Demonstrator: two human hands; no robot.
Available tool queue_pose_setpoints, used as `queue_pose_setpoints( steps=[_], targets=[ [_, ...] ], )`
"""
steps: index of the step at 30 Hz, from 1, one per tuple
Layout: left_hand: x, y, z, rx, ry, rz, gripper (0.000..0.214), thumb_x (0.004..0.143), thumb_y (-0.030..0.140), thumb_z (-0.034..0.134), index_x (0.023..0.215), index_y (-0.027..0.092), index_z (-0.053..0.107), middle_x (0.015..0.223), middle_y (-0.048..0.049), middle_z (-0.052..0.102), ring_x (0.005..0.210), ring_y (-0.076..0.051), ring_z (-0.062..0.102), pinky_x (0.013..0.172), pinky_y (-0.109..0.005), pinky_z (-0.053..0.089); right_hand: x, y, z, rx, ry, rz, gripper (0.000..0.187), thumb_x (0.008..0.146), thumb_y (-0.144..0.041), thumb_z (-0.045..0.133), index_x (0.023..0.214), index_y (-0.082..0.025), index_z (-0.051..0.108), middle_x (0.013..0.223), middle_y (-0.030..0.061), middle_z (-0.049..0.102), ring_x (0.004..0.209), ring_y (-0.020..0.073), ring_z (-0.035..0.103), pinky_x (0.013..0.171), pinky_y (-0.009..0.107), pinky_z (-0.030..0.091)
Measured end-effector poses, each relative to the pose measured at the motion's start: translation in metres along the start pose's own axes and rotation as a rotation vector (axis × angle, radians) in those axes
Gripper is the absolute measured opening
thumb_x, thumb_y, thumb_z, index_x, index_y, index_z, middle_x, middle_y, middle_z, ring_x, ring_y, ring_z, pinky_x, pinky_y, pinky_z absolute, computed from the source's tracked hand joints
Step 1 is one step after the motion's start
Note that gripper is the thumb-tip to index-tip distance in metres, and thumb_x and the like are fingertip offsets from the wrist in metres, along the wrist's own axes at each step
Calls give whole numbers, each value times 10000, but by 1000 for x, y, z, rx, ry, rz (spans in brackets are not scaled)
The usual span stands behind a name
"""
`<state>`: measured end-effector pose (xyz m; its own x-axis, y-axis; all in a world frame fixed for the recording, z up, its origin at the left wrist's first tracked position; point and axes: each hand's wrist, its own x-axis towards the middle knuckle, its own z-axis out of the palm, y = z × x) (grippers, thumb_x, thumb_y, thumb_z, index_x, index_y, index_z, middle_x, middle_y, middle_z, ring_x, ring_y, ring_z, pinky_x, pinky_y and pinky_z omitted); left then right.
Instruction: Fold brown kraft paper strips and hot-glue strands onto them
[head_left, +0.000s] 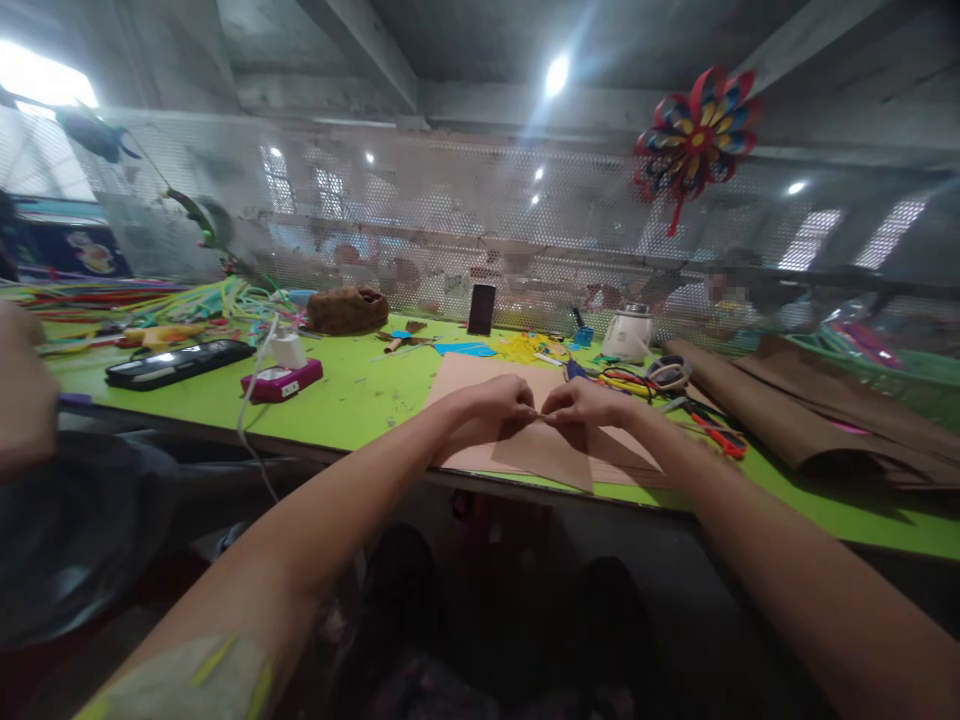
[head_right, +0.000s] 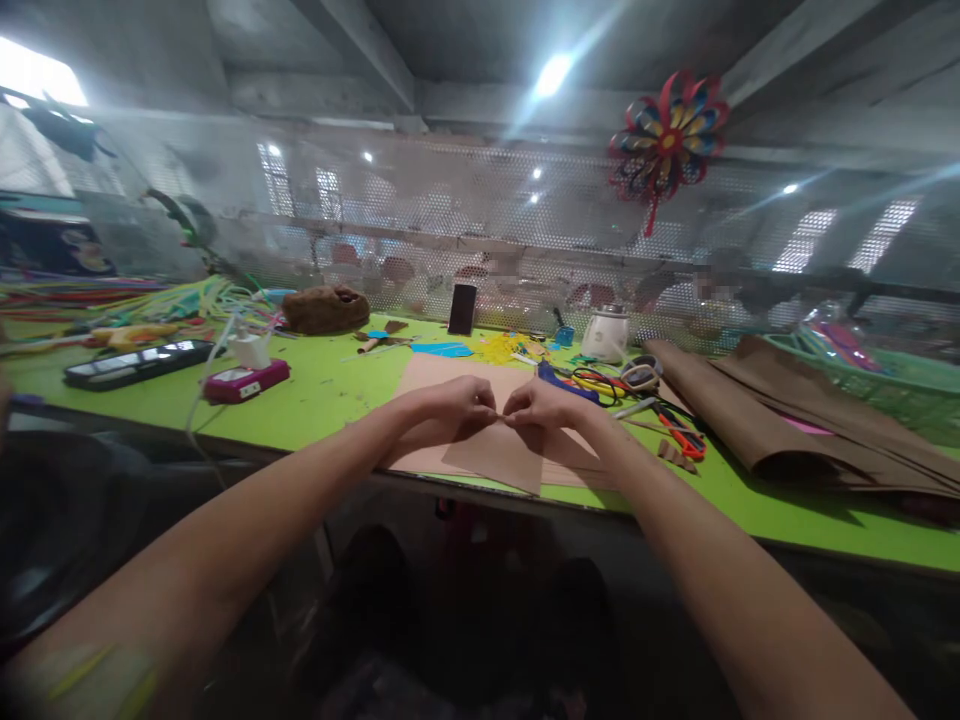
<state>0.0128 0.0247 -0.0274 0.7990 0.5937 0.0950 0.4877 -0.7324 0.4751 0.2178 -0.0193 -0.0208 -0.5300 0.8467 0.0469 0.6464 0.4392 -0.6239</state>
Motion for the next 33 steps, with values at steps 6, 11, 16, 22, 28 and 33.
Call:
queue_pose_setpoints(
  steps=[6, 11, 16, 22, 28, 33],
  targets=[
    [-8, 4, 4, 11, 15, 43, 227, 761, 283, 530, 878, 135, 655, 740, -28, 622, 644, -121, 501, 583, -214, 348, -12, 7, 24, -6, 161, -59, 354, 747, -444, 566, 811, -114, 676, 722, 57, 631, 617, 149, 528, 563, 255, 408],
    [-5, 6, 10, 22, 86, 95, 216, 748, 306, 566, 842, 132, 654, 738, -26, 601, 651, -119, 492, 563, -212, 340, -12, 9, 28, -75, 214, -81, 308, 741, -406, 588, 771, -109, 661, 690, 53, 607, 621, 150, 521, 567, 254, 404],
    [-1, 6, 15, 32, 127, 115, 253, 732, 368, 584, 764, 120, 622, 649, 3, 563, 582, -102, 455, 526, -210, 321, -9, 7, 26, -169, 219, -56, 235, 747, -349, 574, 731, -125, 645, 638, 29, 595, 576, 130, 487, 522, 232, 369],
    [-4, 9, 9, 175, 108, 171, 108, 714, 192, 542, 743, 121, 618, 666, 3, 574, 597, -97, 471, 550, -199, 338, -13, 4, 21, -280, 225, -18, 135, 739, -306, 609, 732, -172, 632, 619, 4, 599, 586, 131, 475, 536, 228, 331],
    [-9, 10, 3, 195, 62, 148, 134, 696, 126, 531, 785, 125, 631, 720, -6, 600, 640, -100, 499, 576, -185, 365, -23, 7, 15, -345, 214, 1, 103, 737, -283, 614, 744, -181, 629, 637, 4, 610, 604, 134, 490, 554, 226, 326],
    [-12, 15, 0, 166, 14, 155, 173, 705, 100, 502, 808, 124, 638, 727, -7, 609, 635, -99, 498, 585, -189, 369, -32, 10, 14, -372, 217, 11, 94, 740, -265, 591, 743, -175, 618, 658, 8, 612, 609, 131, 488, 554, 223, 324]
  ],
)
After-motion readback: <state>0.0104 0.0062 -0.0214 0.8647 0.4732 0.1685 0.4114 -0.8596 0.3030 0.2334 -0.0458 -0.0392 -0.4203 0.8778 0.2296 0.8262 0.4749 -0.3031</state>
